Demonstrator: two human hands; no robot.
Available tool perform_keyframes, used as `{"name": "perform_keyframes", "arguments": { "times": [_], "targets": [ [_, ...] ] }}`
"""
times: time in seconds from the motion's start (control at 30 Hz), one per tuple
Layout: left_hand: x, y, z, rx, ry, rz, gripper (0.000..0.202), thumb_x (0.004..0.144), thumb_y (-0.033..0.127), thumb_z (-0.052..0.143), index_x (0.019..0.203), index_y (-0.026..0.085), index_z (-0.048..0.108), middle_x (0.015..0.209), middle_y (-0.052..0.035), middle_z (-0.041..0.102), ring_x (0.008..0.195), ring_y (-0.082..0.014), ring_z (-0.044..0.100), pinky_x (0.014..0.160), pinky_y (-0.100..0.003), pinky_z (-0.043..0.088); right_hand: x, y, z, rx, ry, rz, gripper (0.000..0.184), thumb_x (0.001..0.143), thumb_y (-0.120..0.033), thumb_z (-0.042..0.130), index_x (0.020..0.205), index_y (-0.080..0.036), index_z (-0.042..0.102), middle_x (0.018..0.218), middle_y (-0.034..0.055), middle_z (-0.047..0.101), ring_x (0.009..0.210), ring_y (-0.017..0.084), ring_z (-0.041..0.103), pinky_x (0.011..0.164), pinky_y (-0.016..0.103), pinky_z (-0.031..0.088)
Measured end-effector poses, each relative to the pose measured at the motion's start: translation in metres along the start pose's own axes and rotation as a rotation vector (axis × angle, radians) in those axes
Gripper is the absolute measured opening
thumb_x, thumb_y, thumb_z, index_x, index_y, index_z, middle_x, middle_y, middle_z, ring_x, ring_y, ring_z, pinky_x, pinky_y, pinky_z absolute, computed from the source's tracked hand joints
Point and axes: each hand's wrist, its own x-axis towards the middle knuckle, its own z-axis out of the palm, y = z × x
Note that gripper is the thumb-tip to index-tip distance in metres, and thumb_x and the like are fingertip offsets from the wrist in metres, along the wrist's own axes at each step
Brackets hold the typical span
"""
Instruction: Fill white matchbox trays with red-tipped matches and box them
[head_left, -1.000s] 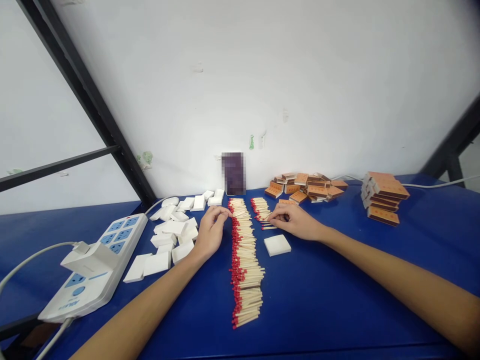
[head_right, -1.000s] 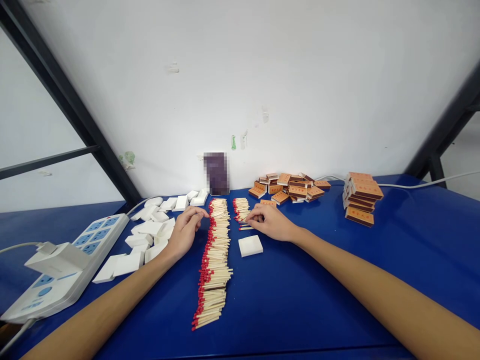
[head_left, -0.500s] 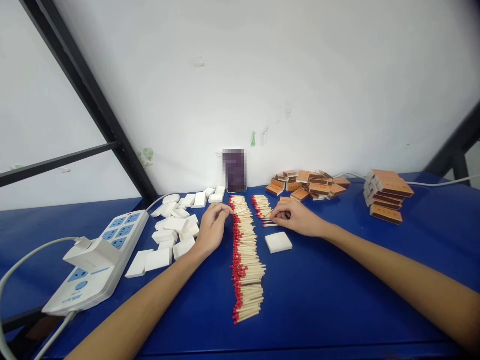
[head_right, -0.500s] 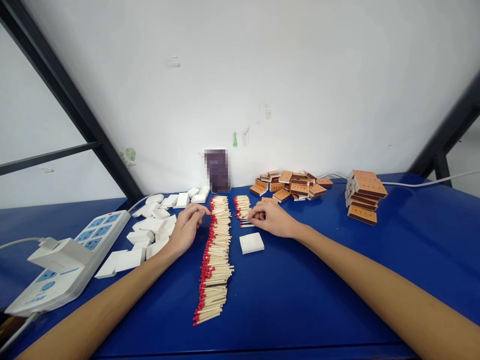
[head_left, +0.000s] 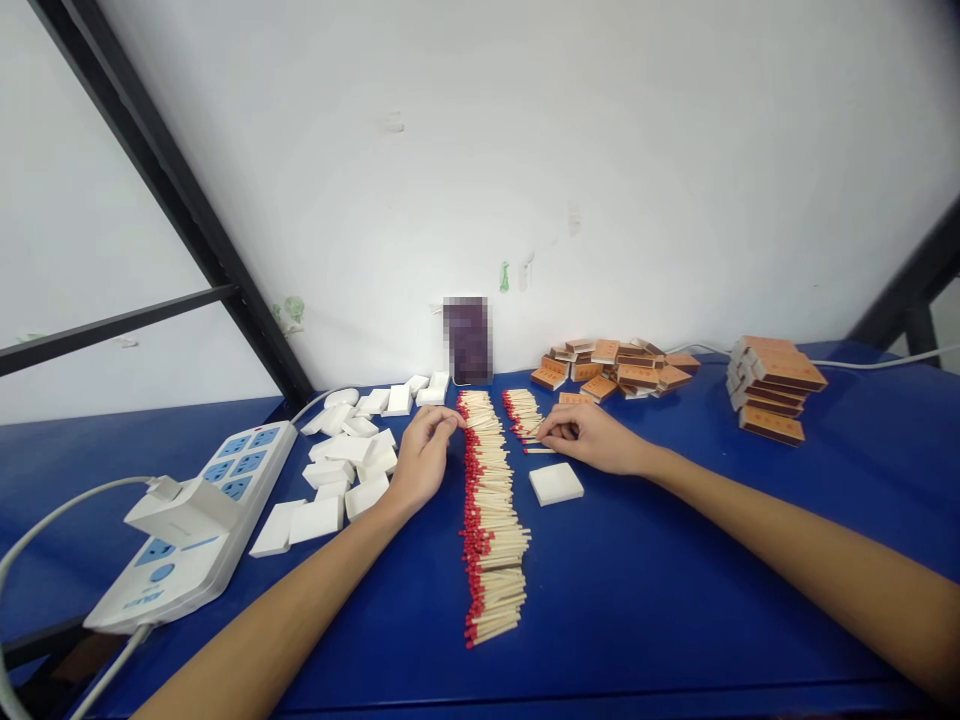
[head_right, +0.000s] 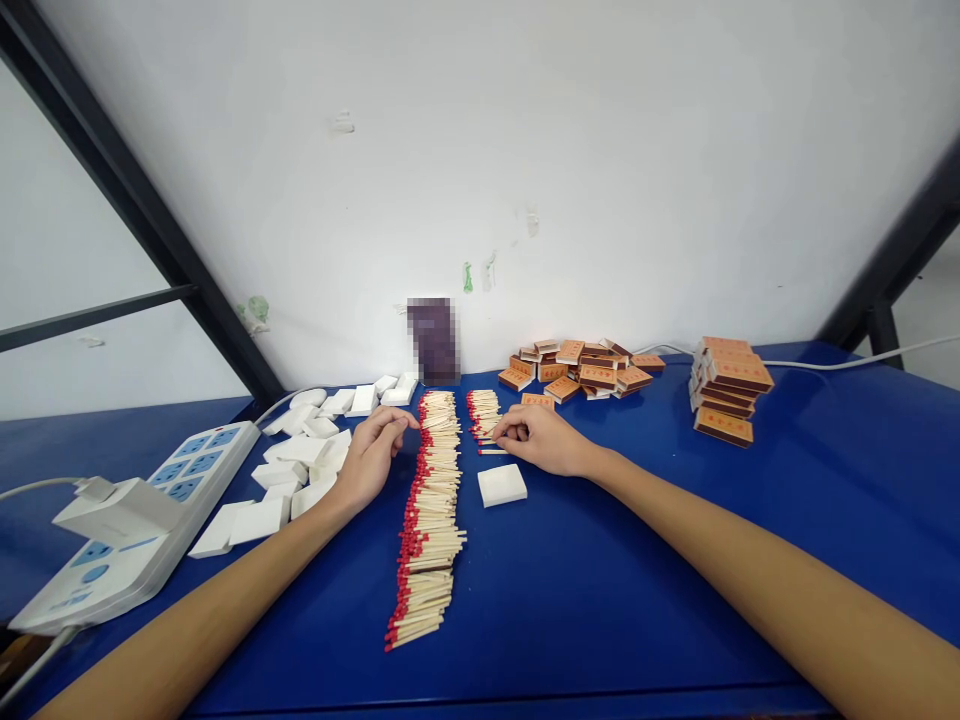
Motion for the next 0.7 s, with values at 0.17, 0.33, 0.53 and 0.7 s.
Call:
{"name": "perform_keyframes", "arguments": {
  "times": [0.17,0.33,0.53,0.7],
  "targets": [
    [-0.0002,0.0006,0.0006,0.005,0.003,0.004,0.026,0.089,0.034,0.048,0.084,0.018,0.068,0.087,-0.0018,0.056,0.07,-0.0139,0.052,0.064,-0.028,0.038,-0.0003,-0.0022,-0.0013,-0.002,-0.018,0.009,0.023,0.089,-0.032,0.058,0.089,-0.018,0.076,0.079,0.0051,0.065,0.065,0.015,0.051,0.058,0.028,0.04],
    [-0.0003,0.0018,0.0009,0.016,-0.001,0.003,0.026,0.089,0.034,0.048,0.084,0.018,0.068,0.086,-0.0016,0.056,0.069,-0.0141,0.052,0.064,-0.028,0.039,-0.0015,-0.0048,-0.0027,0.034,-0.041,0.021,0.023,0.088,-0.033,0.06,0.087,-0.019,0.077,0.078,0.0053,0.065,0.065,0.015,0.051,0.059,0.029,0.04],
    [-0.0001,0.0005,0.0007,0.022,-0.004,0.018,0.027,0.09,0.034,0.047,0.084,0.019,0.068,0.087,-0.002,0.055,0.071,-0.0146,0.052,0.063,-0.028,0.039,-0.0024,-0.0062,-0.0031,0.051,-0.054,0.025,0.024,0.09,-0.035,0.059,0.087,-0.018,0.077,0.08,0.0058,0.065,0.067,0.015,0.052,0.06,0.029,0.041],
    [-0.0004,0.0006,0.0003,0.028,-0.007,0.023,0.027,0.09,0.034,0.047,0.085,0.019,0.069,0.088,-0.0032,0.058,0.075,-0.016,0.054,0.063,-0.028,0.04,-0.0025,-0.0059,-0.0027,0.058,-0.066,0.023,0.025,0.09,-0.037,0.06,0.087,-0.019,0.077,0.08,0.0053,0.064,0.069,0.016,0.053,0.061,0.029,0.041]
  ]
}}
